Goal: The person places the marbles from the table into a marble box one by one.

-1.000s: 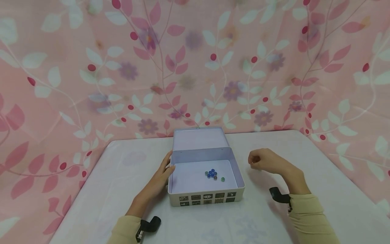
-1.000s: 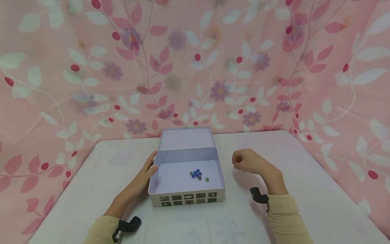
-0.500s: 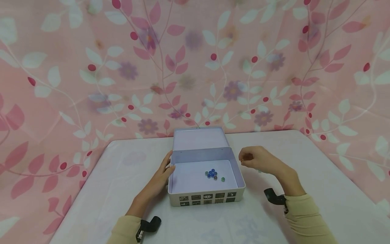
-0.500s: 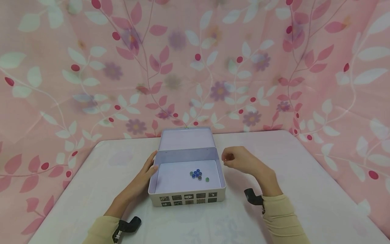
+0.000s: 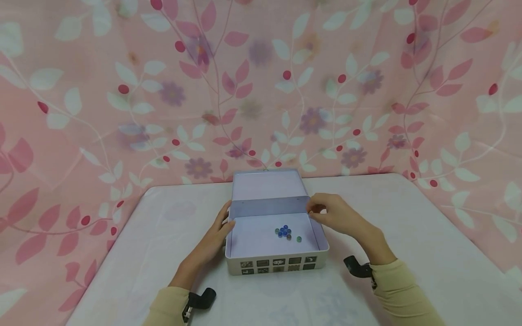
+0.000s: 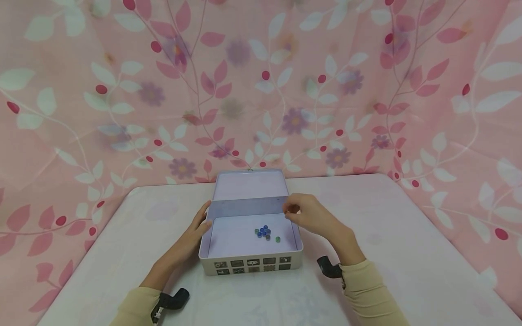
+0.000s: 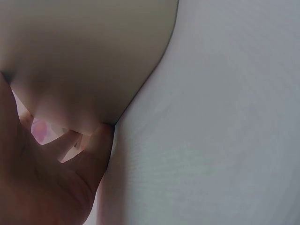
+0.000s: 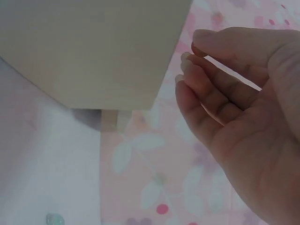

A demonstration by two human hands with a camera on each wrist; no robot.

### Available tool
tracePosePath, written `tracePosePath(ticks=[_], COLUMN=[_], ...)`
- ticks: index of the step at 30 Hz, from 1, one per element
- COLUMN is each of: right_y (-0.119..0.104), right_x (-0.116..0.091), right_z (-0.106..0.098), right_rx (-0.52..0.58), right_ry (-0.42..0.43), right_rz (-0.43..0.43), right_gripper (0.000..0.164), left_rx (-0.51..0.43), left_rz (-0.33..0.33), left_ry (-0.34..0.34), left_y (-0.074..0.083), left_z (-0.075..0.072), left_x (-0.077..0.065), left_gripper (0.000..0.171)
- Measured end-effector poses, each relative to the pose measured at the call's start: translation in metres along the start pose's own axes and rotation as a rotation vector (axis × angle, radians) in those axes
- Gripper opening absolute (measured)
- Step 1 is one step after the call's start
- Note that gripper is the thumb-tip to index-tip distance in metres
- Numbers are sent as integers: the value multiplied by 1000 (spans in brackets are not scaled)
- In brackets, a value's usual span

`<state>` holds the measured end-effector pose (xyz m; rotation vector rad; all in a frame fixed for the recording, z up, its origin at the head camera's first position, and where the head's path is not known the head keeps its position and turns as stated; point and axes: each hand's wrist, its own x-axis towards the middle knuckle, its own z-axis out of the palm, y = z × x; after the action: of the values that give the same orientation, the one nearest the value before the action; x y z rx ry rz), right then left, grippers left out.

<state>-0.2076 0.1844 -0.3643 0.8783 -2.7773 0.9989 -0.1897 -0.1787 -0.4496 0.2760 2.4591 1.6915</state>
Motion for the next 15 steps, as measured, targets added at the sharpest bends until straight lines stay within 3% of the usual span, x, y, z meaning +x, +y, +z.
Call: tracePosePath(ticks=[15], right_y=[-10], right_x=[9], right_z=[24], right_rx=[53], right_ry=[-74], right_rz=[-66], right_gripper=[14], left_rx=[-3], left_rz=[-1], left_ry=[-1], left_y=[2], left_z=[0], left_x=[-1], left_gripper=[70])
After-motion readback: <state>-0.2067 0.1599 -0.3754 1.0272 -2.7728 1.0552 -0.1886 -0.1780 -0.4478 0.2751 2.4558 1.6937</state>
